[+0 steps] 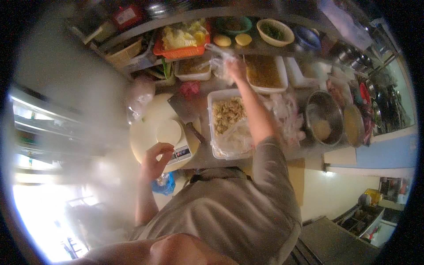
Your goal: The person portions a light-colored chopped food from a large container into small plastic bags using a digital scale. They repeatedly scoop the food, place it in a bag on the scale, adjust the amount, and set the filled bags aside.
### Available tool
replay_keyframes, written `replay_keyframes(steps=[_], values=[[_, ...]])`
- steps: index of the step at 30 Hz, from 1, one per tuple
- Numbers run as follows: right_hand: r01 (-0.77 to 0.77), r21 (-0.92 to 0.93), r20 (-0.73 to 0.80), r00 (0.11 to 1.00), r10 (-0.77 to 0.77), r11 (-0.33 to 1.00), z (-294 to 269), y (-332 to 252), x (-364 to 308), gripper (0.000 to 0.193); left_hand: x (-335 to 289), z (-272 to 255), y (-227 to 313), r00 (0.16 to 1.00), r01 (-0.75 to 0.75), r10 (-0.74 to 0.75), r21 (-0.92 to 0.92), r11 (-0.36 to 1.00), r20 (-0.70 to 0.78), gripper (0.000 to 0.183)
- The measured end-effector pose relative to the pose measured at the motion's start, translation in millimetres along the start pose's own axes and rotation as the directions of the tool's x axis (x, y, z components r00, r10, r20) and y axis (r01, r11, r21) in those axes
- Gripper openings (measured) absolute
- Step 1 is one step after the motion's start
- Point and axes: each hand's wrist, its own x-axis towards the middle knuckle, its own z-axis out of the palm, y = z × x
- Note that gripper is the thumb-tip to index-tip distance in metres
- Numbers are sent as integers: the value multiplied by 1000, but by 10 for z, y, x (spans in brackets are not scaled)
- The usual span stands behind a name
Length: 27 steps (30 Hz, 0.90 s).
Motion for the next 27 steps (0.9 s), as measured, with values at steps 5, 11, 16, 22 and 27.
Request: replay_keyframes(steps=[5,11,16,22,27], values=[[82,201,-246,969,-31,976,-355,499,-290,38,-54,-88,-156,999,-35,37,62,997,-34,16],[288,344,335,852,-403,894,-862,565,-2026,21,17,102,-449,993,118,-117,53,992,-9,14],[509,-389,746,663,-61,768,-231,775,-2312,18,318,538,-411,976,103,-90,-58,993,200,16],[571,-94,510,731,-453,815,97,1362,-2457,18,880,2024,-385,947,-29,113,-270,962,301,18],[436,48,358,832,-423,898,-99,1416,-2481,32,1087,2692,-752,915,146,-231,262,954,332,35]])
